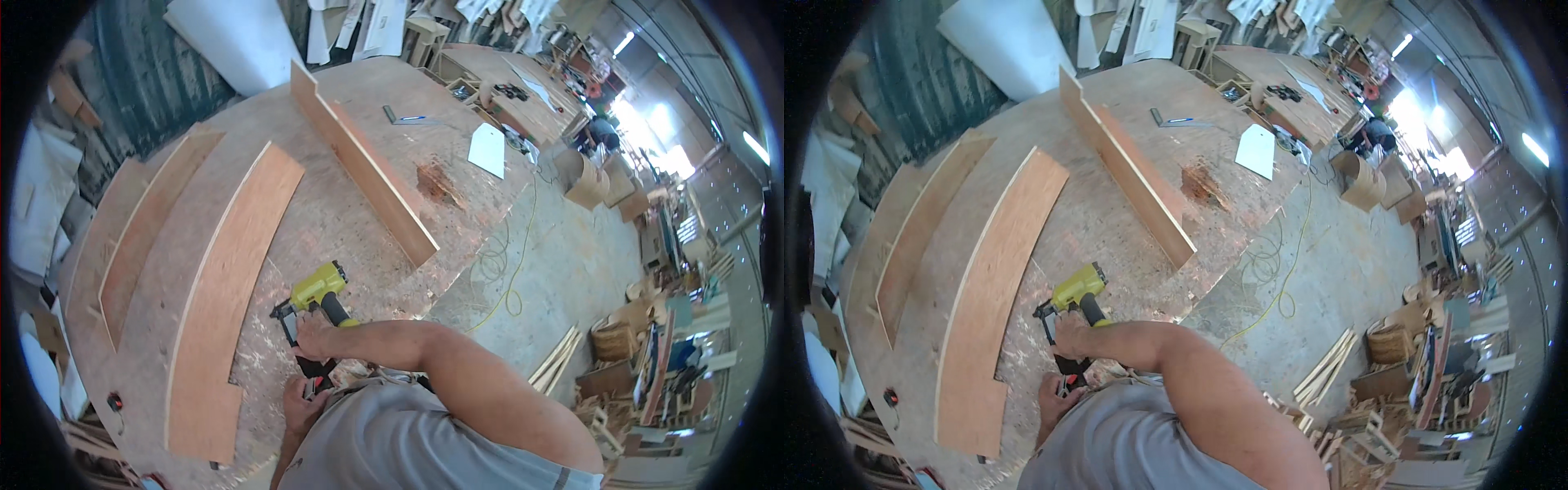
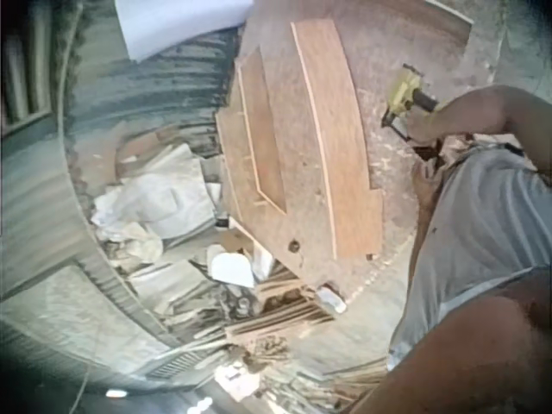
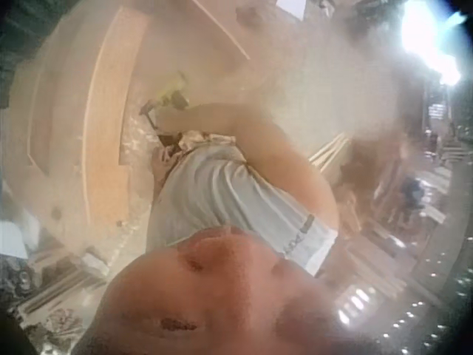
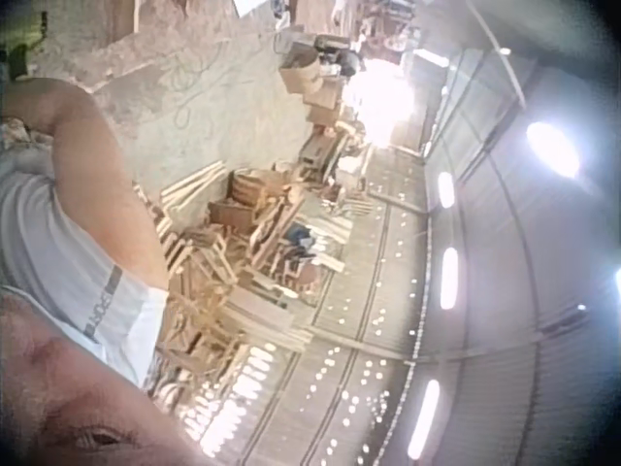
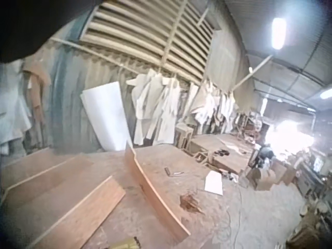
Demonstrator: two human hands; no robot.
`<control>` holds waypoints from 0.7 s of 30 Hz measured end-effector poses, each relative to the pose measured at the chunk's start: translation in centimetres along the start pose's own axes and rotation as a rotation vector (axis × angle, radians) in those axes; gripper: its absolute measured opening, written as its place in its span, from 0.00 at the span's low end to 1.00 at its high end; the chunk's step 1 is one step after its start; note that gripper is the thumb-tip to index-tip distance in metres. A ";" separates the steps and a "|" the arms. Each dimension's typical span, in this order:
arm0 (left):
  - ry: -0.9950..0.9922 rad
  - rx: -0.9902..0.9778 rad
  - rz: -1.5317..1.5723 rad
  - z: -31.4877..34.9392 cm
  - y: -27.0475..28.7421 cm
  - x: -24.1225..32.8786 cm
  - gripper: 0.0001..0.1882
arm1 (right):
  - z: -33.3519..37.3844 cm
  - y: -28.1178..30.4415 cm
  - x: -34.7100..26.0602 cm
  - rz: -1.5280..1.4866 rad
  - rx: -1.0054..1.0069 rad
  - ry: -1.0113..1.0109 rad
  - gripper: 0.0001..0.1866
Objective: The person assembles a wooden structure on a workbench using a pneumatic nail gun and a hammer. They align and fasten curved wooden pieces, measure the components with a tape measure, and move the assembled unit to a nearby table saw.
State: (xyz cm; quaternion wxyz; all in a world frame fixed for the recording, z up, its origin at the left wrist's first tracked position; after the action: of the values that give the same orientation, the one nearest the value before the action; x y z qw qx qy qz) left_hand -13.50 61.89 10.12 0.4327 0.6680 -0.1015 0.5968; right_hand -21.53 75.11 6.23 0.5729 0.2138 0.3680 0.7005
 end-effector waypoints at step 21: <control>0.260 -0.125 -0.206 -0.5 -0.3 0.0 0.23 | 12.8 5.0 1.7 -1.077 0.199 0.232 0.17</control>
State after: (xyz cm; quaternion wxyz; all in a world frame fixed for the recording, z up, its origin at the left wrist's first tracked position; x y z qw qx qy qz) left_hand -13.68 62.42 9.92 0.5418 0.5636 -0.0128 0.6234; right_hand -15.99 79.79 18.00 0.7825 -0.0298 0.5502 0.2900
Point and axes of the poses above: each hand's wrist, its own z-axis away from the middle knuckle, its own y-axis out of the back of the hand, x = y × z, the point moved 6 cm from there along -z, towards the middle knuckle, and after that the axes turned 14 degrees about -x, right-handed, at the moved point
